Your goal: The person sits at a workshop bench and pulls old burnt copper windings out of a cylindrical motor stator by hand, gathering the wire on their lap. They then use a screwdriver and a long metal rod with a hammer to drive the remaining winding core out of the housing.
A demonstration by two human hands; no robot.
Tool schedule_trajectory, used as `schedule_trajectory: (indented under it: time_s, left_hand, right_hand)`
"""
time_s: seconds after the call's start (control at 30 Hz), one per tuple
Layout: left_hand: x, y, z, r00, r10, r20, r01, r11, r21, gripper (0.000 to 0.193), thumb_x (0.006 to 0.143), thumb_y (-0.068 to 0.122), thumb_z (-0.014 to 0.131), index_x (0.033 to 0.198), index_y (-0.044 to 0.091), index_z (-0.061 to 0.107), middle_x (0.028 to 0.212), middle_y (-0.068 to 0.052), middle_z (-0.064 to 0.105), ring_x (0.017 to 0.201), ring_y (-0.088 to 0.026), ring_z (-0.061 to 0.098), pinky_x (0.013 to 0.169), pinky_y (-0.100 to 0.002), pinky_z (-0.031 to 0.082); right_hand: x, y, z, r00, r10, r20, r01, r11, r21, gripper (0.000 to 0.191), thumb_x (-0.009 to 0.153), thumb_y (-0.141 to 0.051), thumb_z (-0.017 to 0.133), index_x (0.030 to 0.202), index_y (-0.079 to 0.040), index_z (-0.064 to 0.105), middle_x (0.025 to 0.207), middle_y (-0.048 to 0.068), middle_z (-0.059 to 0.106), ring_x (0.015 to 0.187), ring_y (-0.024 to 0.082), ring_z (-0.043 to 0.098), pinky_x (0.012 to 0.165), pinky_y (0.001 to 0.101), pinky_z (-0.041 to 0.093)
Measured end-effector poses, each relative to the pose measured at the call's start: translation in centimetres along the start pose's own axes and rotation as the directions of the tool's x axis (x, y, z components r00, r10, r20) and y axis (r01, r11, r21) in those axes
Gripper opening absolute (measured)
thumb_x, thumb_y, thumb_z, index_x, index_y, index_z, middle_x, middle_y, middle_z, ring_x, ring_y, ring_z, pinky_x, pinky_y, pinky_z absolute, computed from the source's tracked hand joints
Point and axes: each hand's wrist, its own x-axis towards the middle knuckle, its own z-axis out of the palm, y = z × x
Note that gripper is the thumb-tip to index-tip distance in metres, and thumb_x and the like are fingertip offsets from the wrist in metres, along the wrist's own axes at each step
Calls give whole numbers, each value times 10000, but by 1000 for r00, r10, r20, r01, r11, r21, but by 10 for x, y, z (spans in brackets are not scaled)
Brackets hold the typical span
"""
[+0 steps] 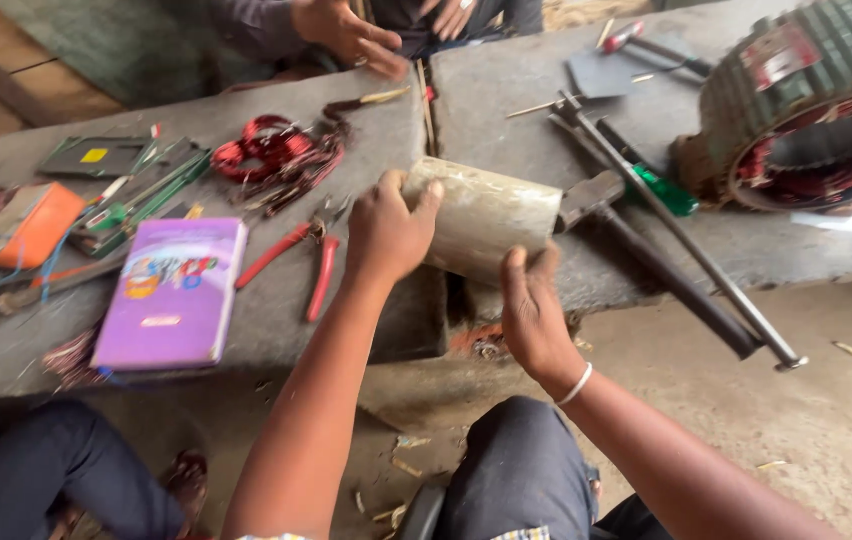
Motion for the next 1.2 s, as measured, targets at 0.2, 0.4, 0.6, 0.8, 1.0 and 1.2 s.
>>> schedule_trajectory:
  time_s: [0.2,0.4,0.6,0.8,1.0,1.2]
  left_hand:
    - [-84,27,-31,953,-229,200,292,868,-401,482,923,418,657,1213,38,596,1072,-132,769,943,-233,755,796,-353,599]
    - [-168,110,-9,952,-149,269,276,30,-961,707,948,273,645,1499,66,253,1406,-203,511,1276,-256,551,1071,-373,489]
    - [-188,118,23,983,-94,155,175,269,-947,771,999,241,621,1596,-61,238,1494,-250,484,1378,-326,528,1189,-424,446]
    - [-220,27,-35,944,-69,324,331,212,-919,447,1044,160,584,1440,-30,503,1157,-165,735,999,-242,721,889,-388,611]
    - [-224,-29,-4,857,-248,452,494,645,-583,551,939,538,560,1280,118,663,1085,-73,732,993,-171,697,894,-369,590]
    - [-220,-9,41,795,37,605,454,626,-634,572,980,532,602,1256,33,654,1122,-124,732,1117,-222,678,1005,-398,509]
  right_hand:
    - [39,7,-7,942,224,-251,-218,974,55,555,1049,-466,470,1228,52,561,1188,212,621,1078,259,604,951,364,504]
    - [98,12,-25,998,-31,-46,25,990,-140,448,1002,-409,675,1066,31,730,933,74,733,865,177,661,793,310,534]
    - [113,-6,-32,959,-189,212,256,899,-355,468,1046,-412,664,1296,-20,722,1209,176,643,1074,232,619,916,348,537]
    - [56,-33,-72,890,-71,450,194,953,-232,704,988,-462,619,1547,-64,462,1529,179,401,1388,312,497,1065,426,490]
    - [23,-19,-90,897,-104,430,124,992,-17,558,1045,-277,617,1522,-25,475,1534,147,507,1440,286,511,1138,420,429]
    - [-64,-5,-99,966,-73,249,86,995,-41,467,930,-13,651,1371,18,502,1237,117,612,1161,196,624,1009,345,555]
